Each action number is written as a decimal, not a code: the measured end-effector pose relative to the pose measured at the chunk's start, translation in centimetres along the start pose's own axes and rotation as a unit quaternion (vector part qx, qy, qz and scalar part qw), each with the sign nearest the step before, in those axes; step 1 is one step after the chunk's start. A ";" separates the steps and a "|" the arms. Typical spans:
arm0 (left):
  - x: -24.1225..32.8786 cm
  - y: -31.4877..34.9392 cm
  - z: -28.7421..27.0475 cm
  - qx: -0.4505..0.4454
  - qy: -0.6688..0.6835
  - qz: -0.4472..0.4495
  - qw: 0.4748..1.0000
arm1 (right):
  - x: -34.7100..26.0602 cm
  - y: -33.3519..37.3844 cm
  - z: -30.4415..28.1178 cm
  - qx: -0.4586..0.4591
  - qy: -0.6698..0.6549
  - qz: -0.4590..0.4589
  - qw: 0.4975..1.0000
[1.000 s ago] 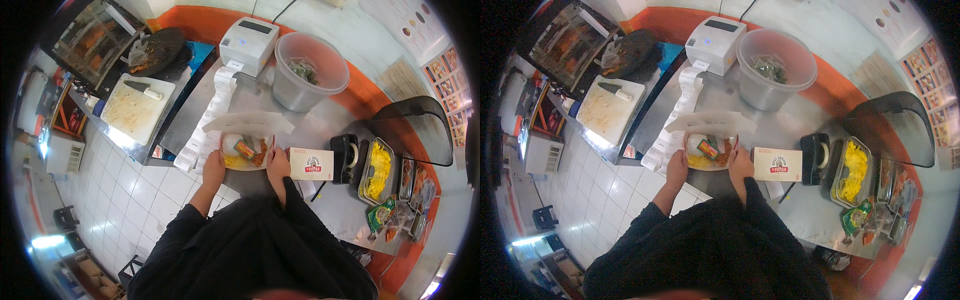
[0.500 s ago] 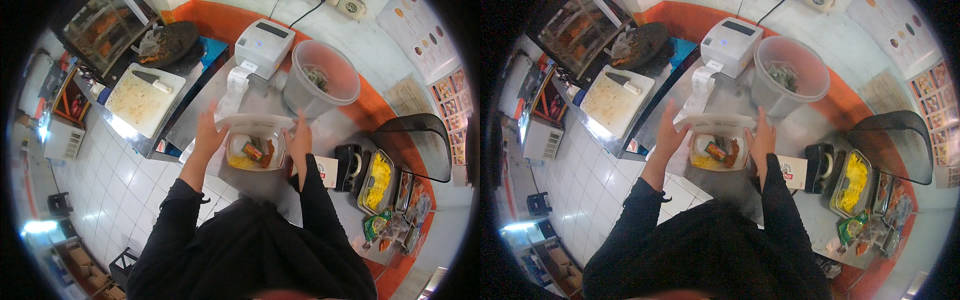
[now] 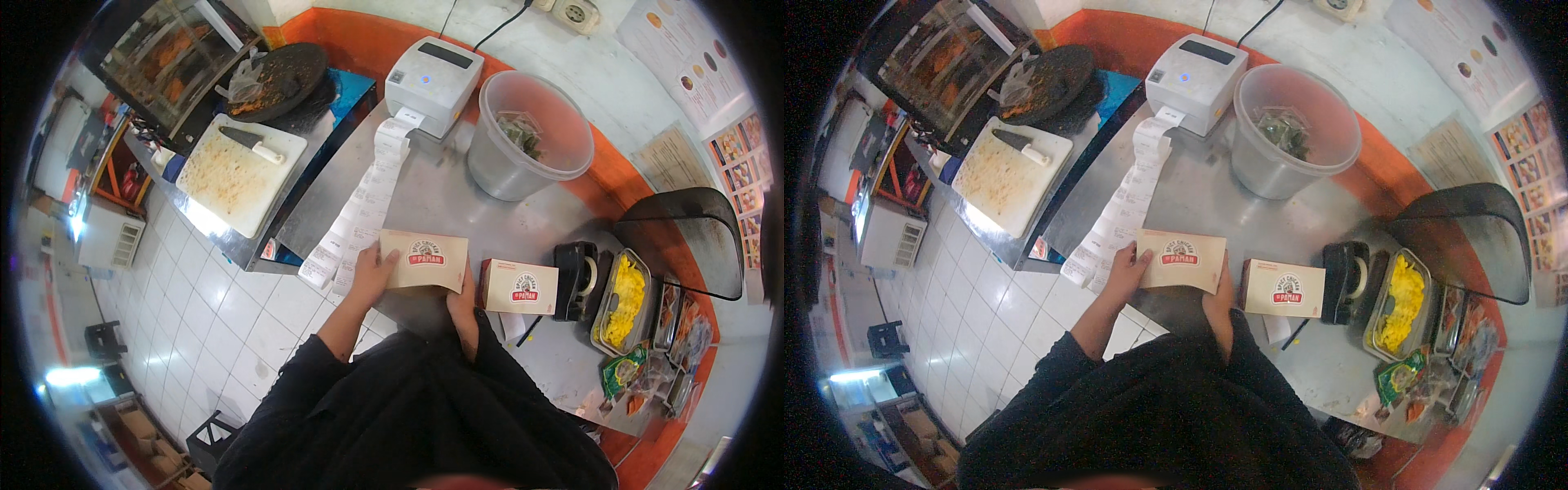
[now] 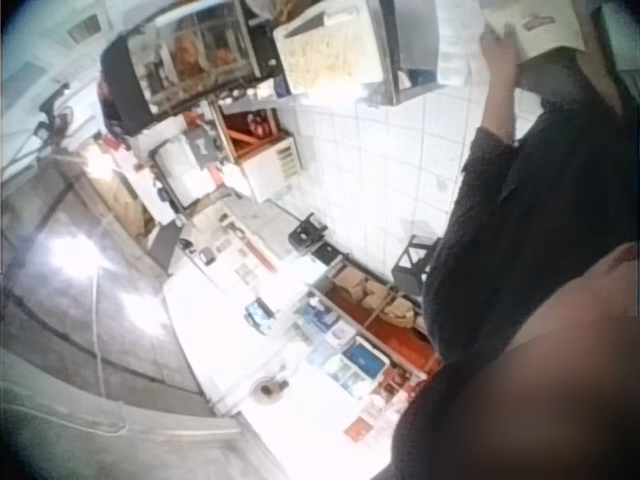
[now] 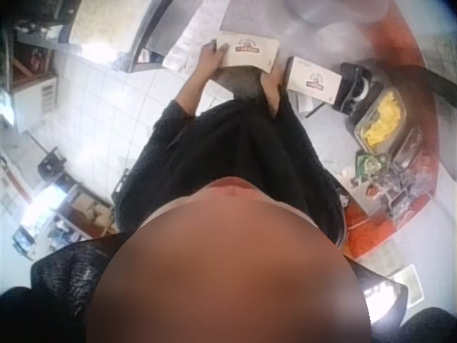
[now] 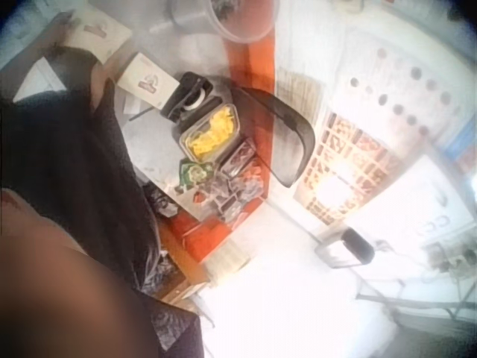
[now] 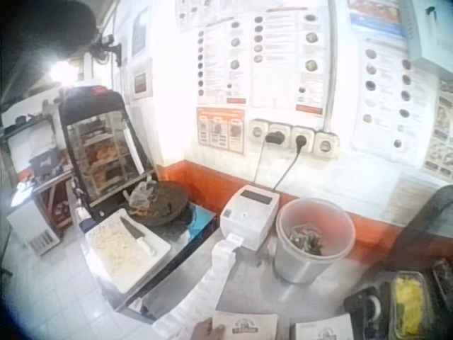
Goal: The person scoops scrambled eggs from a metal tray into a cardboard food container using a ladle. They then close the container, seal it with a printed sticker, and place it into a plastic bag. The person also uses scissors to cut open a plastic package containing a dark food item.
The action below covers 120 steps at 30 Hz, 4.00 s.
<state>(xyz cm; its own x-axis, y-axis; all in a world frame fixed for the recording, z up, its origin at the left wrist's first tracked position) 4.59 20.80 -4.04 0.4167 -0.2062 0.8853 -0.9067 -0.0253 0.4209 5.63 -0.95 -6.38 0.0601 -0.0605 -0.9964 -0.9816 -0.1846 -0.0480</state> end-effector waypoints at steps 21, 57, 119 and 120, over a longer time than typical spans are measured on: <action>1.5 2.2 -1.3 -0.205 0.086 -0.058 0.973 | -6.5 -1.7 -2.2 -0.140 0.316 0.065 0.936; 4.4 4.6 1.9 -0.148 -0.594 0.330 0.718 | -5.8 3.3 -0.3 -0.224 0.369 0.087 0.898; 6.3 -0.9 -4.2 0.028 -0.257 0.247 0.934 | -8.5 3.6 0.4 -0.151 0.243 0.105 0.952; 7.1 -3.9 -6.4 0.064 -0.160 0.262 0.950 | -9.7 2.7 0.0 -0.087 0.247 0.086 0.961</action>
<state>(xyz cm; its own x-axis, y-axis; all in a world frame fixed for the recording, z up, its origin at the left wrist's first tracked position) 11.44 25.71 1.86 -0.1153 -0.5094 0.8528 -0.9933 0.0479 -0.1056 2.39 -0.85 3.16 0.0209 -0.5548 -0.8317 -0.9425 -0.2885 0.1688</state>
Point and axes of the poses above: each hand's wrist, its own y-axis away from the middle knuckle, its own z-axis out of the palm, x = y × z, the point moved 4 cm from there along -y, towards the middle knuckle, and after that the axes turned 14 degrees about -x, right-handed, at the moved point
